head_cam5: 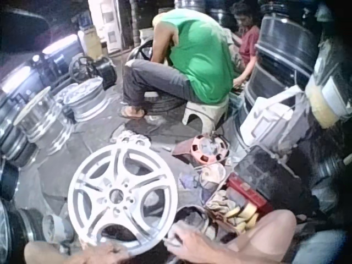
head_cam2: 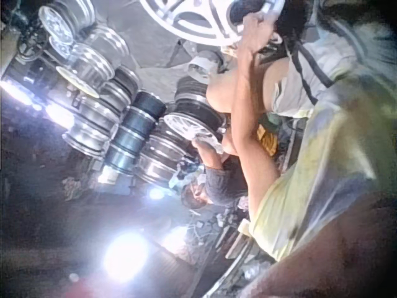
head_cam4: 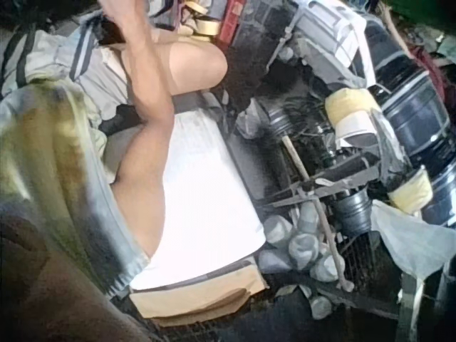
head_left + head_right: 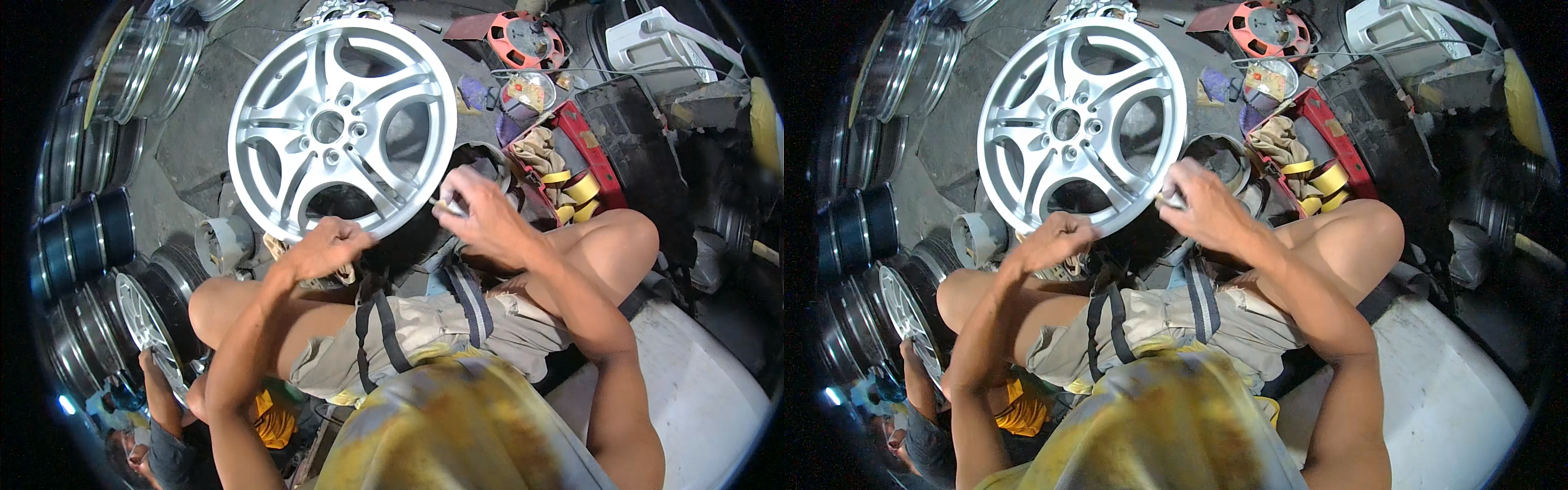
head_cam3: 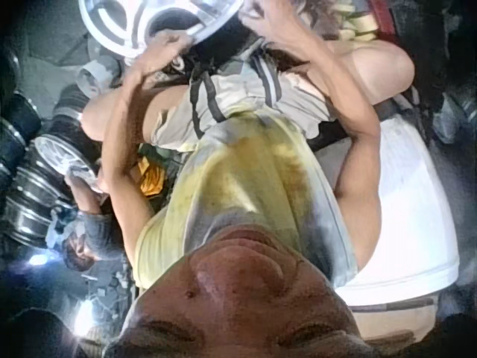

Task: The person sits on the floor and scrubs a silver car rim with a cloth. They wipe the spokes and the central hub area repeatedly, occasionally reaching for a container of supplies. The person continues to clean the rim surface with a cloth.

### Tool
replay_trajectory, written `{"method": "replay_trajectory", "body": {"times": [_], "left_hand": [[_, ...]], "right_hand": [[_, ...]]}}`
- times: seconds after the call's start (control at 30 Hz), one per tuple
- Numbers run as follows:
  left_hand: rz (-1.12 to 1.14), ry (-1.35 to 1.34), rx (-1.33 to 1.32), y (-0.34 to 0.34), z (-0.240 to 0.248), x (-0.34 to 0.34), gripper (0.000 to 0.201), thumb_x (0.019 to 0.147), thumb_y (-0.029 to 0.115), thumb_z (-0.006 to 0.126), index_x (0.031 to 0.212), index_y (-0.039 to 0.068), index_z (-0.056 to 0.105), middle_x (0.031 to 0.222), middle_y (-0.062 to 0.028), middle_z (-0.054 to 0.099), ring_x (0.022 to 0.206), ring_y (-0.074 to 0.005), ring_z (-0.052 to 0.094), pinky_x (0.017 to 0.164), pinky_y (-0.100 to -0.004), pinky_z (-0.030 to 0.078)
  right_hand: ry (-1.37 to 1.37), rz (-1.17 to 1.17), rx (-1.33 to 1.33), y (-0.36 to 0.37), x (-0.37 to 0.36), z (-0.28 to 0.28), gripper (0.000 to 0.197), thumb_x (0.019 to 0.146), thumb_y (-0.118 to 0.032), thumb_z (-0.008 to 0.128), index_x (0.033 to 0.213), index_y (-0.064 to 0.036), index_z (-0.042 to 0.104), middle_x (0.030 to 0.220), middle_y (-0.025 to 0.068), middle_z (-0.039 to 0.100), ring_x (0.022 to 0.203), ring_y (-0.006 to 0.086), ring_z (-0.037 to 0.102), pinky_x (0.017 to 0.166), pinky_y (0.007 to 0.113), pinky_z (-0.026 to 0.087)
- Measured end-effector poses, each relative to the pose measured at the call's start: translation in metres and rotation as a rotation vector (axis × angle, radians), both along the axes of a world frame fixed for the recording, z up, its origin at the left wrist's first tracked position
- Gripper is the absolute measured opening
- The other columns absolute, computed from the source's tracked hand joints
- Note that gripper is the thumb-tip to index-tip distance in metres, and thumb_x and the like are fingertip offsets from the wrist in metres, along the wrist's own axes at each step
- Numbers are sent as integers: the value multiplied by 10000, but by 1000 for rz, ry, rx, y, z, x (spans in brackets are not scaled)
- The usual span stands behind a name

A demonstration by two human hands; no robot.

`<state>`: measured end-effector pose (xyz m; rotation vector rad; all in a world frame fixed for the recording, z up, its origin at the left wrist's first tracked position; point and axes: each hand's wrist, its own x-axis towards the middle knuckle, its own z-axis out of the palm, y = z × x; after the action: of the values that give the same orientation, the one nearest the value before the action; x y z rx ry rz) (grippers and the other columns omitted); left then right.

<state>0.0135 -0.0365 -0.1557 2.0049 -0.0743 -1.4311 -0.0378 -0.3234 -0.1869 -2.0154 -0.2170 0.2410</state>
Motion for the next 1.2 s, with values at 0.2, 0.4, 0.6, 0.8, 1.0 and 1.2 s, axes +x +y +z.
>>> {"method": "replay_trajectory", "body": {"times": [0.2, 0.4, 0.6, 0.8, 1.0, 1.2], "left_hand": [[247, -53, -361, -48, 18, -28, 259, 874, 162, 813, 1044, 32, 668, 701, 45, 574, 646, -44, 475, 573, -239, 386], [190, -184, -386, -40, -5, -32, 235, 902, 121, 771, 1113, 39, 712, 797, 5, 679, 720, -38, 543, 646, -228, 436], [207, -155, -411, -44, 9, -25, 190, 902, 151, 777, 1026, 13, 735, 791, 30, 673, 712, -24, 520, 610, -227, 413], [372, -31, -479, -28, 9, -11, 145, 920, 160, 759, 988, 36, 730, 805, 47, 652, 696, 2, 498, 596, -194, 400], [503, -76, -595, -16, 2, -1, 159, 927, 182, 750, 1001, 44, 723, 839, 30, 650, 710, -34, 555, 613, -200, 464], [529, -165, -716, -4, 16, 19, 175, 937, 217, 740, 996, 52, 736, 813, 32, 648, 683, -25, 533, 603, -195, 439]], "right_hand": [[133, 191, -29, 25, -20, -4, 206, 820, -120, 628, 882, 24, 494, 766, 239, 597, 755, 458, 612, 670, 507, 457], [326, 254, 23, 28, -18, -4, 274, 849, -194, 661, 857, 28, 500, 698, 209, 539, 628, 399, 530, 606, 457, 428], [385, 247, 41, 26, -10, 5, 304, 833, -241, 722, 844, 19, 565, 712, 153, 555, 628, 280, 523, 622, 407, 446], [309, 112, 321, 12, -1, 27, 210, 884, -177, 776, 929, -7, 661, 838, 51, 617, 705, 101, 568, 628, 265, 454], [-12, 5, 88, 38, 3, 51, 189, 876, -119, 774, 860, 19, 647, 789, 77, 622, 668, 149, 585, 614, 290, 458], [67, -164, 180, 53, 15, 63, 160, 878, -35, 767, 815, -6, 623, 763, 29, 618, 664, 72, 555, 599, 224, 426]]}}
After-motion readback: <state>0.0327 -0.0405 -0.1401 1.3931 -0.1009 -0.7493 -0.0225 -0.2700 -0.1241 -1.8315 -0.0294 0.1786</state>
